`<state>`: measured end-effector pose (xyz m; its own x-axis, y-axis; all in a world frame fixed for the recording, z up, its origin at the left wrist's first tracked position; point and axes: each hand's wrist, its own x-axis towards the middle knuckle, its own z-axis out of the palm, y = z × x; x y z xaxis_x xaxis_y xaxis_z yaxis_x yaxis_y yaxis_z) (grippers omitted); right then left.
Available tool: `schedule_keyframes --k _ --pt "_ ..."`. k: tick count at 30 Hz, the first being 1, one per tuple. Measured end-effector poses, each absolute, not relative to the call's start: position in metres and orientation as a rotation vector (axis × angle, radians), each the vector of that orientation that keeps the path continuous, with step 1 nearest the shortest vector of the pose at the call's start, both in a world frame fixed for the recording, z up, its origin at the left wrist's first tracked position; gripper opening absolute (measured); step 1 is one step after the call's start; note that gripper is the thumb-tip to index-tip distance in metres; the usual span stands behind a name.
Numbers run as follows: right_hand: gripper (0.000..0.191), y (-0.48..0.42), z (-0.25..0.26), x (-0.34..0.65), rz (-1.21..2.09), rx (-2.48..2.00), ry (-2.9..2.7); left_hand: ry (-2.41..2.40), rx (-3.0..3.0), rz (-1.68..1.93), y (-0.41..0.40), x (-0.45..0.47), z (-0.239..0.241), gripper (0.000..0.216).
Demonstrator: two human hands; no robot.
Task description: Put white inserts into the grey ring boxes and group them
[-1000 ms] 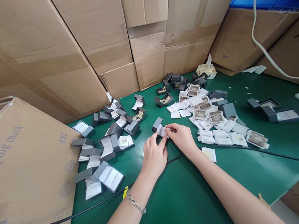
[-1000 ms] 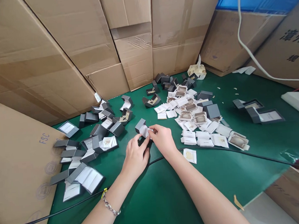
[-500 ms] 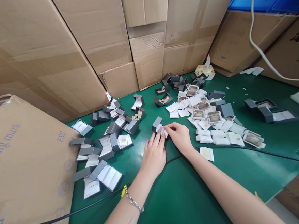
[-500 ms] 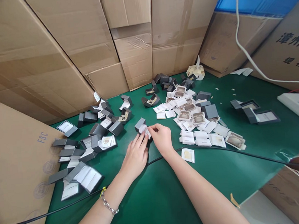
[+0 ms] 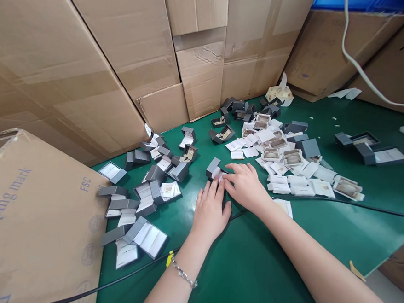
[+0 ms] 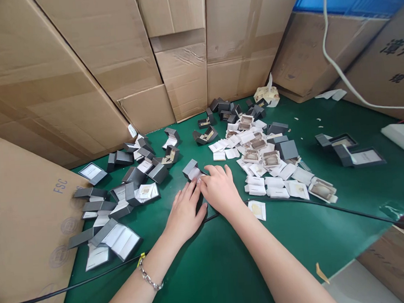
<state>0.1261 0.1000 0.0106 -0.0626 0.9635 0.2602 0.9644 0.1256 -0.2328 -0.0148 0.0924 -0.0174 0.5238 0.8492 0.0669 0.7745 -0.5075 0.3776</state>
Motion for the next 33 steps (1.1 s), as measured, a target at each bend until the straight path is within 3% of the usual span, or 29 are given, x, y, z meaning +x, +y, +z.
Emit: schedule_keyframes --k 7,23,33 --pt "0.032 0.101 0.018 0.134 0.067 -1.795 -2.334 1.359 2.4 0.361 0.092 -0.015 -0.014 0.054" --pt "0.03 0.104 0.007 0.124 0.035 -1.861 -2.304 1.377 2.441 0.441 0.094 -0.016 -0.02 0.051" --pt "0.038 0.105 0.018 0.133 0.462 -1.741 -2.067 1.386 2.444 0.474 0.093 -0.017 -0.02 0.041"
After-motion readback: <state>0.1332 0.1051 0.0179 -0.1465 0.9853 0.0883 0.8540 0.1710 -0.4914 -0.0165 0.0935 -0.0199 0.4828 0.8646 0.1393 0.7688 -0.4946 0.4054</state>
